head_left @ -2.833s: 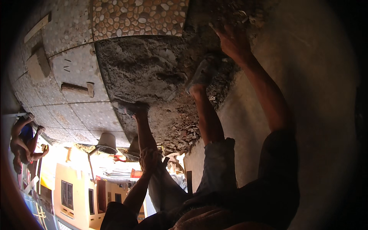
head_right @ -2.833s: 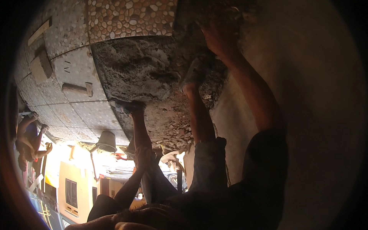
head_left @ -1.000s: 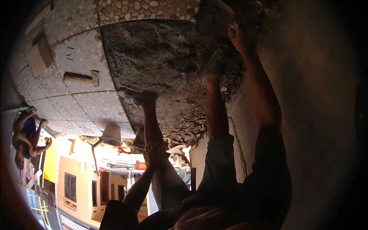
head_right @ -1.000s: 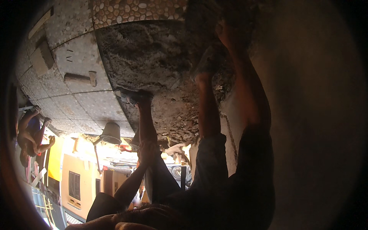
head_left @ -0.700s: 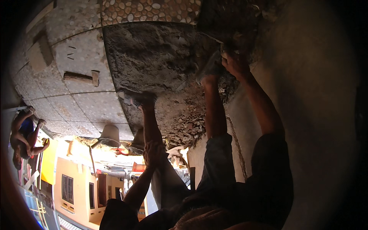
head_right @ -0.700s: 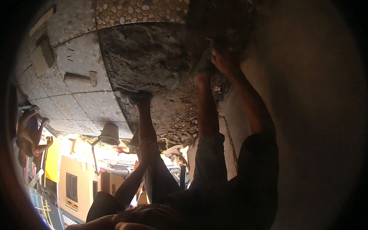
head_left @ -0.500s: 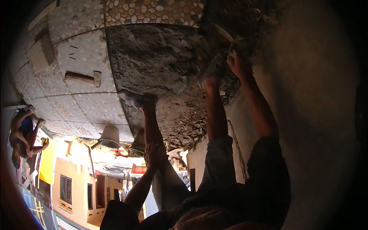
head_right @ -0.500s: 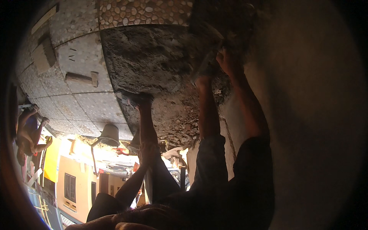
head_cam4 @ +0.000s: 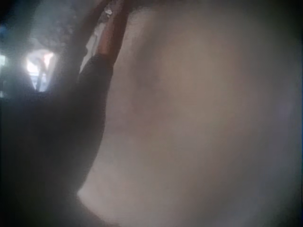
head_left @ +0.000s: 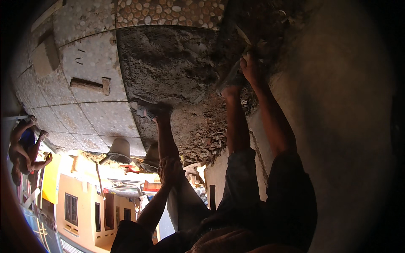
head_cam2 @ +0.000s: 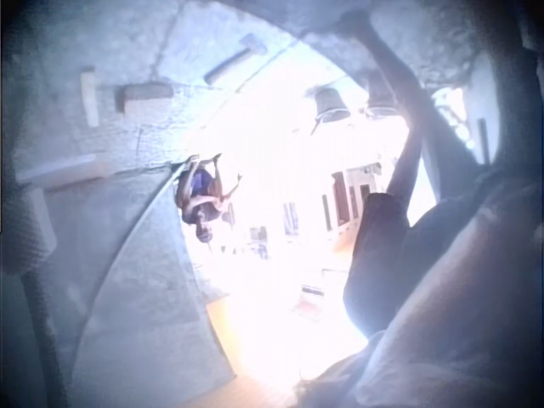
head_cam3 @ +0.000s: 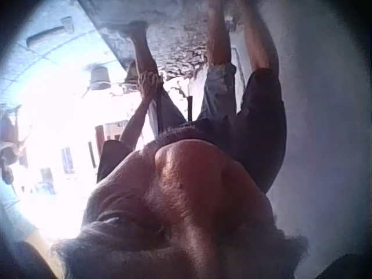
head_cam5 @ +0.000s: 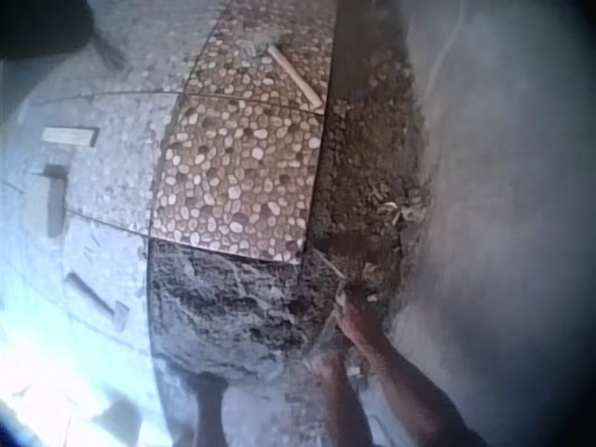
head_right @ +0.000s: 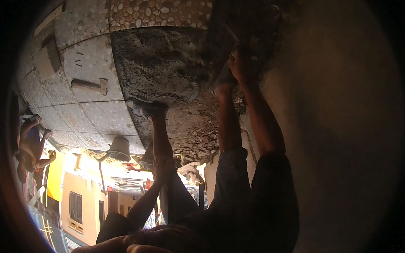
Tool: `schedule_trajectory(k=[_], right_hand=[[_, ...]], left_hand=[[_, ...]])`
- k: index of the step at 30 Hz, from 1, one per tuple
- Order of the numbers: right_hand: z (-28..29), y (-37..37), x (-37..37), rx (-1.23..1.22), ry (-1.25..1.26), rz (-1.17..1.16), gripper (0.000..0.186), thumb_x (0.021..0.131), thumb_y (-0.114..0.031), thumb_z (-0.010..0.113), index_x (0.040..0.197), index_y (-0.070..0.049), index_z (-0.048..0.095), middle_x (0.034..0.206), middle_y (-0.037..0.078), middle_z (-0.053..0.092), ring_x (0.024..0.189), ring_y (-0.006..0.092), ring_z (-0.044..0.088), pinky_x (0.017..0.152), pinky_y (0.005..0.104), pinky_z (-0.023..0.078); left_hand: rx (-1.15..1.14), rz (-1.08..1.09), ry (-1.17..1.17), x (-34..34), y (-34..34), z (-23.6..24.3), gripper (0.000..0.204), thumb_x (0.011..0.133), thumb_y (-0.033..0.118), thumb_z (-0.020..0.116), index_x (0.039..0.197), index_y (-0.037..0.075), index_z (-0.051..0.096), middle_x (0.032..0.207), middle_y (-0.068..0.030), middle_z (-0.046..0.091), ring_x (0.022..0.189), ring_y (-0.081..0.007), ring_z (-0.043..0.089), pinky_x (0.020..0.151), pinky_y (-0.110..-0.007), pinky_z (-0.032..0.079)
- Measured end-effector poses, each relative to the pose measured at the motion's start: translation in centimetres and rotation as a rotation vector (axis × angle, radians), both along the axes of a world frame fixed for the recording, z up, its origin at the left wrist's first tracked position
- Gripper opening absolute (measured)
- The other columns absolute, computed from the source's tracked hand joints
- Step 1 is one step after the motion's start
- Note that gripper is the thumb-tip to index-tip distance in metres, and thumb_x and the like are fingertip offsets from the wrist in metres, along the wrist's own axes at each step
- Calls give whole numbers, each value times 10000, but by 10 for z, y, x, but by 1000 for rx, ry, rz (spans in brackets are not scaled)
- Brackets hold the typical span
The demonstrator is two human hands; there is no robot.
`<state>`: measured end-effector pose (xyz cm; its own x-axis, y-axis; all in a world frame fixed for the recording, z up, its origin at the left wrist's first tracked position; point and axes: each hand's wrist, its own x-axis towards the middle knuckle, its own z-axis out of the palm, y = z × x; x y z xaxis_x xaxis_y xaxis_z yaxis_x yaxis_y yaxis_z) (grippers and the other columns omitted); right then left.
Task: The person places a decorative tile onto a layer of wet cement on a surface and uses a rubber mallet to tap it into position. They then use a small trowel to spread more wet cement onto the adjacent area.
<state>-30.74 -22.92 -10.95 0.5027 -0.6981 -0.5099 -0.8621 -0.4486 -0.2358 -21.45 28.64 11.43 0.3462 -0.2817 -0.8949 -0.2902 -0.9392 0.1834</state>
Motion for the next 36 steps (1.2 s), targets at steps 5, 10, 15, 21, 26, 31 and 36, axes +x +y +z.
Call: schedule_trajectory(k=[5,10,15,21,26,31,36], right_hand=[[38,22,14,-146,6,421,434,868,-280,651,1194,-10,558,1107,267,609,982,416,625,826,501,514],[32,35,-16,63,-32,93,416,851,-251,666,1160,5,558,1113,264,596,994,420,610,843,507,498],[28,54,6,267,245,234,446,889,-291,633,1185,25,525,1139,281,572,1048,436,576,876,506,485],[28,62,1,67,-86,29,488,934,-380,573,1202,27,536,1154,293,580,1054,439,587,878,490,490],[-10,-37,11,-19,-49,165,428,937,-334,584,1207,-3,550,1179,240,595,1087,425,576,890,472,489],[33,-41,10,102,133,622,374,922,-275,613,1193,-21,569,1185,223,599,1084,415,578,906,465,483],[6,-22,14,-202,-36,170,373,879,-207,629,1200,-27,574,1151,214,607,1064,386,588,893,468,487]], left_hand=[[9,30,-36,-3,-4,1,332,828,315,672,1071,98,613,1229,-156,582,1169,-366,515,945,-492,418],[62,9,10,5,-15,11,349,821,329,678,1076,99,612,1260,-149,564,1188,-362,501,963,-486,404],[51,61,-1,3,-12,5,351,824,330,673,1079,97,610,1249,-141,567,1196,-356,496,970,-489,395],[122,108,45,12,-22,13,347,846,342,648,1101,111,610,1242,-142,573,1214,-348,486,982,-485,385],[63,84,22,5,-14,9,337,854,350,637,1097,118,617,1249,-142,572,1211,-358,487,992,-485,382],[114,126,20,7,-16,12,345,853,357,638,1099,116,615,1257,-152,565,1219,-360,484,1000,-487,379],[103,83,16,6,-15,13,350,854,357,632,1100,110,605,1273,-152,556,1216,-361,485,998,-488,379]])
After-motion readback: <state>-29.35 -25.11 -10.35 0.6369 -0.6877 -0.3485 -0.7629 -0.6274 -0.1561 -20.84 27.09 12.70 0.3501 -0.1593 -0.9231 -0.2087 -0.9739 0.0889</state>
